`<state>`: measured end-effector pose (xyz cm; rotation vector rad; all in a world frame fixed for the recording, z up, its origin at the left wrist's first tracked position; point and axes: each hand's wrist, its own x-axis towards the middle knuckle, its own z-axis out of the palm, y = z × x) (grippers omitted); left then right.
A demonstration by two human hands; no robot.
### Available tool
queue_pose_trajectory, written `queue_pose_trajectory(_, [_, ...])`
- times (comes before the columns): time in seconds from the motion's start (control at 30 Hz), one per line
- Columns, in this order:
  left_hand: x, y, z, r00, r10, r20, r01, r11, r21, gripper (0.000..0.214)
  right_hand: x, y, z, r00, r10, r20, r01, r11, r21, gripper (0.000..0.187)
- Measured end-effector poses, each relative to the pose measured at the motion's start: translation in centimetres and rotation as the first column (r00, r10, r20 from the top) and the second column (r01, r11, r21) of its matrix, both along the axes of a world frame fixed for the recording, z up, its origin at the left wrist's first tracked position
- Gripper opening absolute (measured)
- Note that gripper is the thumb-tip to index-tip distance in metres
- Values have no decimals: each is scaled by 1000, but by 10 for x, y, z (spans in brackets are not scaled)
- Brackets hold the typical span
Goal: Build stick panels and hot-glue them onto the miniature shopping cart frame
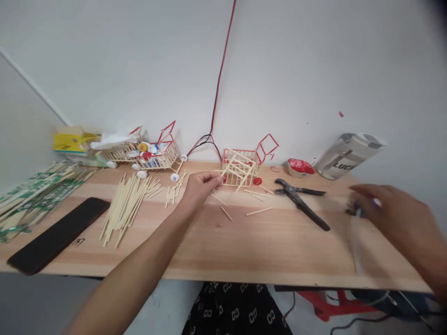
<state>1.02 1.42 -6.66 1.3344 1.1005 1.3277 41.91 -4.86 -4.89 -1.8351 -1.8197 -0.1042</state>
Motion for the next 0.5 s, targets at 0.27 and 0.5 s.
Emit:
queue_pose_trajectory(0.27, [-8, 8, -5, 999, 25, 33, -26, 999, 31, 30, -225, 12, -10, 858, 514, 19, -482, 816, -319, 22])
queue_pose_trajectory(0.5, [-9, 5, 0, 999, 16, 44, -16, 1000, -3, 26, -265, 15, -14, 863, 438, 252, -289, 836, -467, 19])
